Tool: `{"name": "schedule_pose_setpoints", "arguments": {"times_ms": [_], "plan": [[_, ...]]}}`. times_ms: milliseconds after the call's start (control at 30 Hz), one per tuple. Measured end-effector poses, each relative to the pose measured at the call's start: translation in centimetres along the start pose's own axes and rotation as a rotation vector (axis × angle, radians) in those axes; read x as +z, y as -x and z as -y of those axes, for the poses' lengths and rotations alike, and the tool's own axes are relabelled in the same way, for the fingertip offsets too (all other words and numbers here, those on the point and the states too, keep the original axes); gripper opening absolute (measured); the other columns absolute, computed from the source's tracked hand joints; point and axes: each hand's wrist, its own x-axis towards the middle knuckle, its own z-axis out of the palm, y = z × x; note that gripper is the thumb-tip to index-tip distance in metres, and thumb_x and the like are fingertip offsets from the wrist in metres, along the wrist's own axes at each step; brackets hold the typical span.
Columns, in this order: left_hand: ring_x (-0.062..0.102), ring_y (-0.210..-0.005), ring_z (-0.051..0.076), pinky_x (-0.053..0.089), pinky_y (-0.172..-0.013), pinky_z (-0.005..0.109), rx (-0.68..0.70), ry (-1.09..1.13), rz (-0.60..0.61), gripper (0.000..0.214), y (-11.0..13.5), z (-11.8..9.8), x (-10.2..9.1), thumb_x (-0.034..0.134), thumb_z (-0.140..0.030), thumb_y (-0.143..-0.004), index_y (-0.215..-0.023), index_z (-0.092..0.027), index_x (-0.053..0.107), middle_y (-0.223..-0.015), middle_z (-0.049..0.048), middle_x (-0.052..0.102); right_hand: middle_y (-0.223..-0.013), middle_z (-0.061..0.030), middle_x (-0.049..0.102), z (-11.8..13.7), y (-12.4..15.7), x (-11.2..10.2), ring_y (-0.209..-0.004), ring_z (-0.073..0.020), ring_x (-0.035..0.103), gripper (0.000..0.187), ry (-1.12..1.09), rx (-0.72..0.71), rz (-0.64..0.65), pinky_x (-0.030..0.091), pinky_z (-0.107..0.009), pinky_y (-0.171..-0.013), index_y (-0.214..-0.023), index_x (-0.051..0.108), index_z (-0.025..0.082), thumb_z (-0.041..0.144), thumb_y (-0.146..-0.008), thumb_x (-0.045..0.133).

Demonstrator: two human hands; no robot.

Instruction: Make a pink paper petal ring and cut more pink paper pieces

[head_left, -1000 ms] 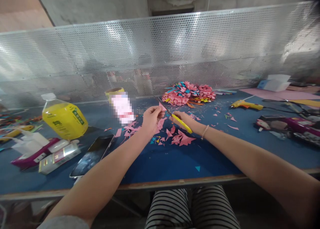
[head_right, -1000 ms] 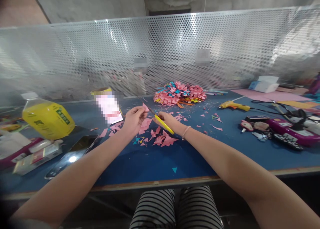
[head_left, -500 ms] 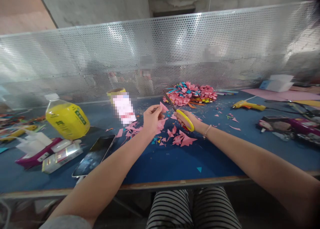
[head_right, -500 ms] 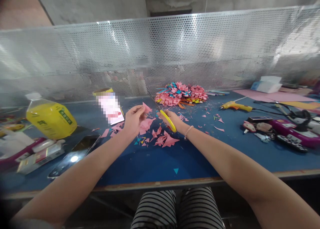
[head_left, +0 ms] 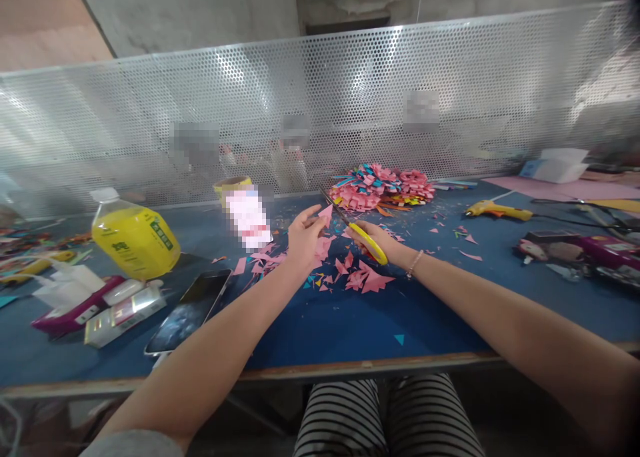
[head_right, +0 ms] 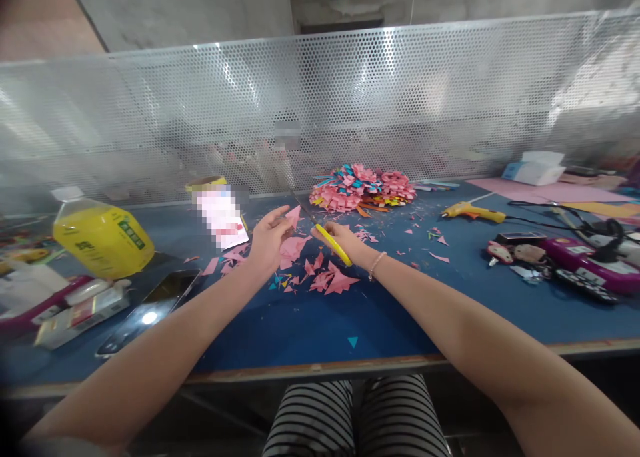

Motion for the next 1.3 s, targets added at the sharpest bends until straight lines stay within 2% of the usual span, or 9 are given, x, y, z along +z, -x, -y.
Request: {"name": "schedule_pose_setpoints", "arguments": {"times_ms": [133,233,400,567,800,1067,1300], "plan": [[0.047,-0.050,0.006,0.038,-0.052,0.020,0.007,0.027,-0.003,0.016,-0.3,0.3,-0.1,0.064,-0.013,-0.059,-0.074,-0.017,0.066,-0.059,-0.0025,0.058,-0.054,0.0059,0.042,-0.2,0.0,0.0,-0.041,-0.0056,0.041,0.036,-0.110,0.008,0.027,0.034,-0.020,-0.039,-0.072,0.043,0.019,0.053,-0.069,0.055],[0.050,-0.051,0.006,0.040,-0.054,0.021,-0.009,0.095,0.007,0.010,-0.2,0.3,0.0,0.064,-0.012,-0.058,-0.068,-0.016,0.063,-0.056,-0.0022,0.057,-0.052,0.0067,0.040,0.0,0.3,-0.1,-0.043,-0.0057,0.039,0.036,-0.196,0.021,0.043,0.034,-0.020,-0.041,-0.071,0.041,0.020,0.053,-0.067,0.056],[0.053,-0.053,0.008,0.043,-0.058,0.022,-0.052,0.173,0.018,0.009,0.1,-0.2,0.3,0.063,-0.012,-0.060,-0.066,-0.015,0.059,-0.056,-0.0006,0.059,-0.052,0.0082,0.038,1.1,0.8,-0.3,-0.044,-0.0046,0.036,0.040,-0.267,0.059,0.105,0.033,-0.020,-0.044,-0.069,0.038,0.020,0.053,-0.063,0.060],[0.055,-0.052,0.007,0.044,-0.058,0.021,-0.078,0.215,0.016,0.008,0.3,-0.5,0.4,0.064,-0.011,-0.059,-0.064,-0.014,0.059,-0.055,-0.0008,0.059,-0.055,0.0087,0.037,2.1,1.4,-0.5,-0.047,-0.0042,0.036,0.044,-0.268,0.031,0.187,0.032,-0.021,-0.047,-0.068,0.037,0.020,0.054,-0.059,0.062],[0.055,-0.048,0.007,0.045,-0.051,0.018,-0.153,0.285,-0.006,0.009,0.3,-0.7,0.5,0.063,-0.009,-0.059,-0.058,-0.015,0.057,-0.048,-0.0020,0.057,-0.059,0.0081,0.035,2.8,2.0,-0.8,-0.049,-0.0041,0.033,0.045,-0.317,-0.008,0.338,0.030,-0.022,-0.049,-0.066,0.035,0.020,0.054,-0.058,0.063],[0.053,-0.047,0.005,0.043,-0.050,0.017,-0.109,0.254,-0.003,0.010,0.3,-0.6,0.5,0.065,-0.011,-0.060,-0.055,-0.015,0.057,-0.049,-0.0026,0.057,-0.061,0.0070,0.035,2.2,1.8,-1.0,-0.052,-0.0055,0.034,0.044,-0.270,-0.048,0.345,0.031,-0.023,-0.051,-0.067,0.036,0.020,0.056,-0.061,0.060],[0.054,-0.049,0.005,0.044,-0.052,0.017,-0.142,0.310,-0.005,0.011,0.2,-0.5,0.5,0.065,-0.012,-0.060,-0.056,-0.015,0.056,-0.051,-0.0023,0.057,-0.060,0.0067,0.036,2.0,1.8,-1.0,-0.051,-0.0057,0.035,0.038,-0.228,-0.079,0.338,0.031,-0.023,-0.050,-0.069,0.037,0.020,0.053,-0.066,0.056]]}}
